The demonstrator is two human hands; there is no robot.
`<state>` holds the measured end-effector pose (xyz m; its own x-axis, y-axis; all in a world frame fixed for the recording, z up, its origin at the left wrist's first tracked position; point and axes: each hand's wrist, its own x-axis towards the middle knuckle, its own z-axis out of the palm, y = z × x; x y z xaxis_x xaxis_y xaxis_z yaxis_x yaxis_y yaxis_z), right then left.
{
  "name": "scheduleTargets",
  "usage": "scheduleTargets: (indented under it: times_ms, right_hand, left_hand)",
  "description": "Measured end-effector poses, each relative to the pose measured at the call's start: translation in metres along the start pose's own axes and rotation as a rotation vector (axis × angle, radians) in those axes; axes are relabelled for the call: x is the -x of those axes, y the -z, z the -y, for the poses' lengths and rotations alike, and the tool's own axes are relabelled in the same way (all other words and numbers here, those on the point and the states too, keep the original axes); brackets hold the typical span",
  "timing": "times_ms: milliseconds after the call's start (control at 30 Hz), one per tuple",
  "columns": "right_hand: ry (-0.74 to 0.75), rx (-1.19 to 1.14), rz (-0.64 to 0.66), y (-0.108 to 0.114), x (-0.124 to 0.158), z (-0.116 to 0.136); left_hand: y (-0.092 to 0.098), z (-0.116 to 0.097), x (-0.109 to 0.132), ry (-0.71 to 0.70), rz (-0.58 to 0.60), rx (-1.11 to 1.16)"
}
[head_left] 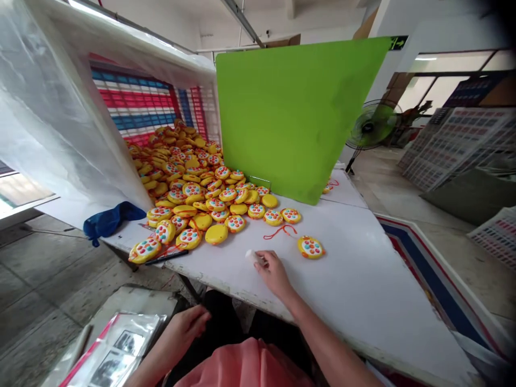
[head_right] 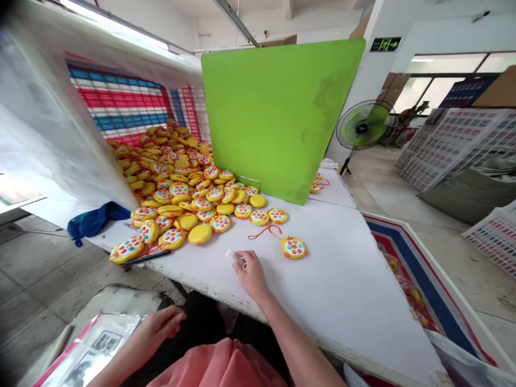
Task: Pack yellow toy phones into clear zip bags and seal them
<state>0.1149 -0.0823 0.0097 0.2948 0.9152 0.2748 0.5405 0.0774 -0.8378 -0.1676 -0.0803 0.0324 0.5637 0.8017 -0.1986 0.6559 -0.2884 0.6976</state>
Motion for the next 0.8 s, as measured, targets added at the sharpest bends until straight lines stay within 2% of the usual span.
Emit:
scheduleTargets:
  times_ms: [100, 200, 333, 467, 567, 633, 700, 767, 800]
  right_hand:
    - [0.014, 0.095, -0.014, -0.014, -0.044, -0.004]
    - [0.006, 0.192, -0.054, -0.024, -0.094, -0.005]
    - [0.013, 0.336, -0.109, -0.028, -0.146, -0.011]
    - [0.029, 0.433, -0.057, -0.04, -0.175, -0.018]
    - [0.063, 0.466, -0.024, -0.041, -0.176, -0.016]
    - [0.097, 0.487, -0.02, -0.025, -0.163, -0.016]
    - [0.13, 0.518, -0.027, 0.008, -0.139, -0.024]
    - [0.128, 0.577, -0.057, 0.05, -0.107, -0.043]
    - [0.101, 0.671, -0.112, 0.071, -0.09, -0.055]
  left_hand:
    - [0.002, -0.022, -0.014, -0.178, -0.045, 0.053]
    - [0.001, -0.038, -0.024, -0.269, -0.085, 0.072]
    - [-0.002, -0.034, -0.03, -0.293, -0.1, 0.117]
    - [-0.006, -0.024, -0.034, -0.244, -0.085, 0.187]
    - [-0.007, -0.023, -0.041, -0.237, -0.081, 0.184]
    - [-0.006, -0.025, -0.048, -0.256, -0.087, 0.195]
    - [-0.006, -0.03, -0.057, -0.25, -0.088, 0.245]
    - [-0.009, -0.038, -0.07, -0.222, -0.07, 0.317]
    - [-0.012, -0.043, -0.078, -0.215, -0.052, 0.35]
